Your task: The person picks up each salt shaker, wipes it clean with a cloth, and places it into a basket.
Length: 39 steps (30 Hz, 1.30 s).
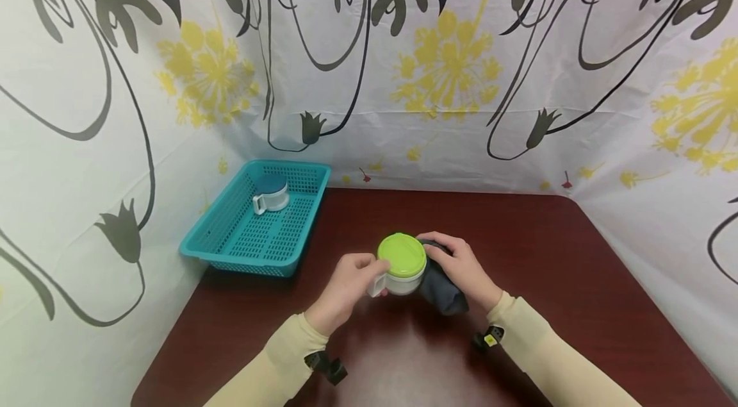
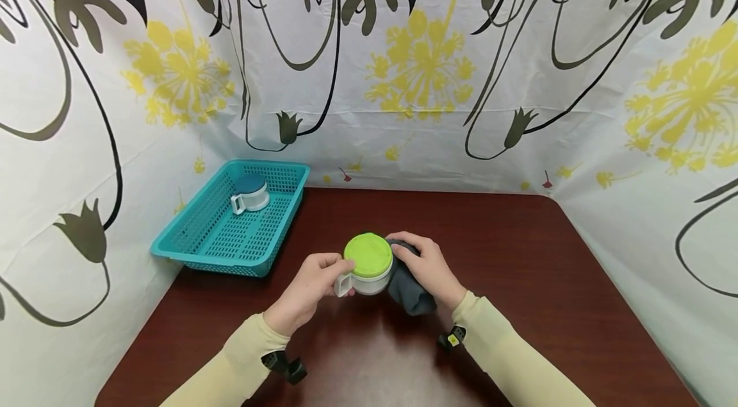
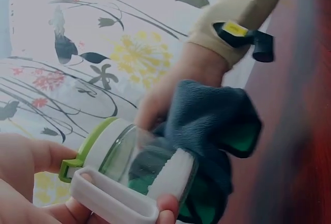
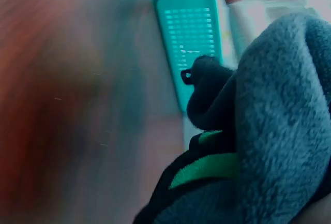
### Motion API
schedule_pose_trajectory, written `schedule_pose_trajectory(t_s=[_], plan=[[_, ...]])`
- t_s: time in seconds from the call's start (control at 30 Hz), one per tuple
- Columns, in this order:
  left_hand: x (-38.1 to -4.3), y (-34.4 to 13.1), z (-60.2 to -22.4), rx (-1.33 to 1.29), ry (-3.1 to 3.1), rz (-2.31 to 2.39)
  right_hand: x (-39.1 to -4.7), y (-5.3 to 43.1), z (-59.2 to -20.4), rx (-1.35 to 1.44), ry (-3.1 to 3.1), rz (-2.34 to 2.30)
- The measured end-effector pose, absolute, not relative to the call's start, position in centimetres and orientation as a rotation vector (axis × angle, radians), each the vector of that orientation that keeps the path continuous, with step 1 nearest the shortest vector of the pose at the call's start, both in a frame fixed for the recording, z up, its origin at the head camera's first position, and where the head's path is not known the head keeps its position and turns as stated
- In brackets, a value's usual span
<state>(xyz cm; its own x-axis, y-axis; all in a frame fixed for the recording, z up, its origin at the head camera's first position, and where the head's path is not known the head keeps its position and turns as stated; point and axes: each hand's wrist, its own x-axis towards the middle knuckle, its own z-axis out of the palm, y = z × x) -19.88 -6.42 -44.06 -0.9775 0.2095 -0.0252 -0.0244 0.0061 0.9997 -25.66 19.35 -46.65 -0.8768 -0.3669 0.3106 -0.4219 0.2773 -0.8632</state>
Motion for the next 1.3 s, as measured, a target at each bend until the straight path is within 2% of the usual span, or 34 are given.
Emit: schedule_pose_trajectory(t_s=[0.17, 0.53, 0.7, 1.0, 1.3], plan=[[-20.1, -6.7, -43.9, 0.187, 2.059, 2.083, -25.6, 19.3, -47.3, 0.727, -2.477, 1.745], [-20.4, -6.7, -44.0, 0.124, 2.065, 2.082, -25.1, 19.0, -46.2, 0.698, -2.371, 1.760], [-20.6, -6.6, -44.4, 0.125, 2.055, 2.070, -24.7, 19.0, -45.3, 0.722, -2.355, 1.487], [-21.1, -7.2, -44.6, 0.133, 2.029, 2.092, -24.3, 20.4, -43.2, 1.069, -2.457, 0.996], [-21.3, -7.7, -44.6, 0.161, 2.030, 2.111, -25.1, 21.5, -43.8, 0.952, -2.449, 0.505]])
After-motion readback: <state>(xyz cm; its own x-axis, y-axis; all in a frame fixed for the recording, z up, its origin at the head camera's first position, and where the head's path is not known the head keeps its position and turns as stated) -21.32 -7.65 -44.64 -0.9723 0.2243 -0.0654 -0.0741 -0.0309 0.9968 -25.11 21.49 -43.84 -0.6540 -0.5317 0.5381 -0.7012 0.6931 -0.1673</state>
